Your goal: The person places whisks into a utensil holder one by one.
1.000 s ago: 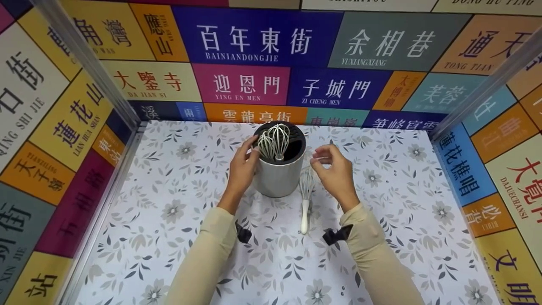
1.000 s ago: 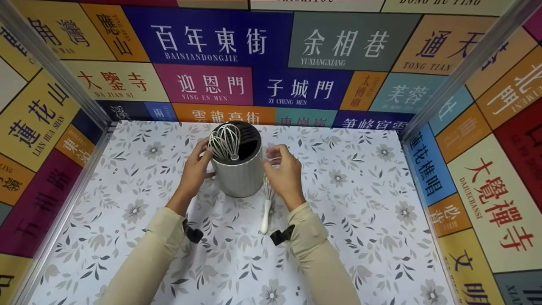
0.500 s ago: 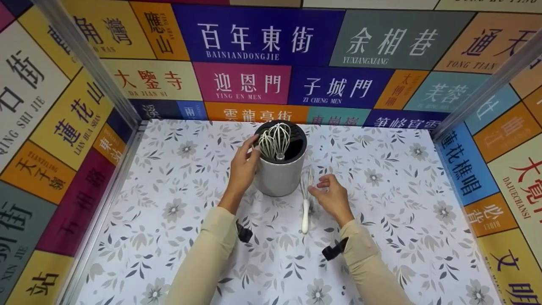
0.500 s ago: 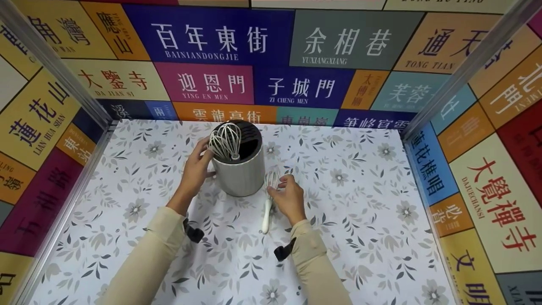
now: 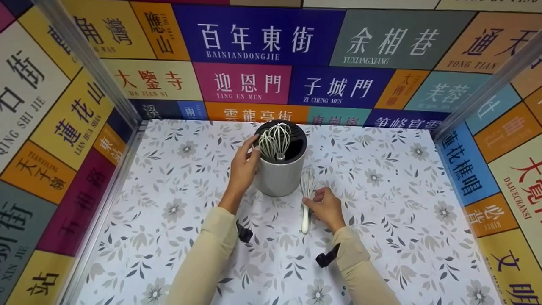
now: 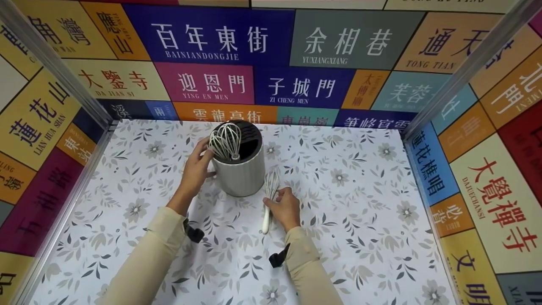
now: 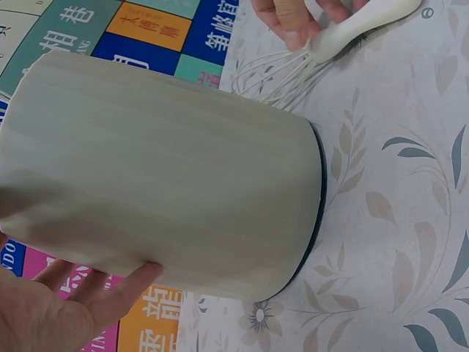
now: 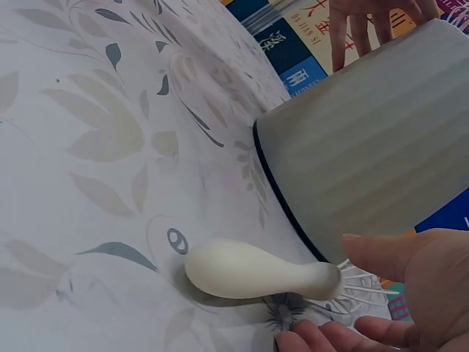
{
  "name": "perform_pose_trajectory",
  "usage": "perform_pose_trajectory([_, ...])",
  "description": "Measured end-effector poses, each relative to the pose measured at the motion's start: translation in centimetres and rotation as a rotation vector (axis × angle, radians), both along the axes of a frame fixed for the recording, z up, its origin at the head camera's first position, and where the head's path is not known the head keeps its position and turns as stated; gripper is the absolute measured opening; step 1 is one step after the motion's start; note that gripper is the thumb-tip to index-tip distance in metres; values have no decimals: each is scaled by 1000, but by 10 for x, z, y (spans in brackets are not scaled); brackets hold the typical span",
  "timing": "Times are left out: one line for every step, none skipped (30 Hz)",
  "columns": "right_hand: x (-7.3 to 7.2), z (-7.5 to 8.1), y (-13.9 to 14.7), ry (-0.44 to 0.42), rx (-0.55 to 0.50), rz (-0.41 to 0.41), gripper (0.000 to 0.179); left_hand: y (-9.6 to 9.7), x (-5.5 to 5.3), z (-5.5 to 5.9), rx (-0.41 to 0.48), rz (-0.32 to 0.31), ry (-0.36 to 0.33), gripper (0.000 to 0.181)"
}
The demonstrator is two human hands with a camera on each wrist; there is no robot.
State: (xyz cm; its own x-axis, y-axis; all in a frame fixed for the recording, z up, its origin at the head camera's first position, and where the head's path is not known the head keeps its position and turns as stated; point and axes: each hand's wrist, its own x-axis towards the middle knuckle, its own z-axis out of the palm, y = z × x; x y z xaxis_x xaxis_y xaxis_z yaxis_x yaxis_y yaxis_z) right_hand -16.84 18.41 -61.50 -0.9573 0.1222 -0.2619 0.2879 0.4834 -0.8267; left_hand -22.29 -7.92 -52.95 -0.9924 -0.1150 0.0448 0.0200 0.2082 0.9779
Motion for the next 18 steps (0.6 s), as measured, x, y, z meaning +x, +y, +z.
perform_pose_trajectory([1,0,-1,-7,-2,-3,50,0,0,0,-1,-1,1,41])
perform_pose_trajectory([1,0,-1,-14,-3,-3,50,0,0,0,-2,-1,1,41])
perform_pose_trajectory([2,0,-1,-27,-9,-3,50,0,0,0,-4,-3,2,41])
perform_pose_trajectory([3,0,-2,-43,-13,-3,50,-1,0,-1,-5,-5,4,41])
perform_pose_trajectory([3,0,-2,-61,-20,-4,50,-1,0,-1,-5,-7,6,41])
perform_pose_trajectory([4,0,-2,-76,-21,-4,50,-1,0,-1,-5,-10,9,41])
perform_pose_trajectory([4,-1,-2,-90,-23,-4,49,-1,0,-1,-4,-12,10,41])
perform_pose_trajectory([4,0,-3,-100,-25,-4,48,-1,0,-1,-4,-12,11,41])
perform_pose_trajectory([5,0,-3,-109,-23,-3,47,-1,0,-1,-2,-12,11,41])
perform_pose_trajectory([5,0,-2,-110,-18,-1,45,-1,0,-1,0,-11,10,41])
perform_pose_trajectory([5,0,-2,-109,-17,-1,44,-1,0,-1,2,-9,8,41])
perform_pose_trajectory([5,0,-2,-106,-14,1,42,0,0,-1,5,-7,6,41])
perform_pose_trajectory([5,0,-2,-106,-18,1,41,0,0,0,7,-5,4,41])
perform_pose_trajectory([5,0,-2,-111,-28,1,40,0,0,0,6,-3,2,41])
perform_pose_trajectory([5,0,-2,-120,-44,0,39,0,0,0,5,-2,2,41])
perform_pose_trajectory([5,1,-2,-131,-63,-3,38,0,0,0,3,-1,-1,41])
perform_pose_trajectory([5,1,-2,-144,-86,-9,37,0,0,0,2,-1,-1,41])
perform_pose_trajectory([4,2,-2,-158,-111,-15,37,0,0,0,1,0,-2,41])
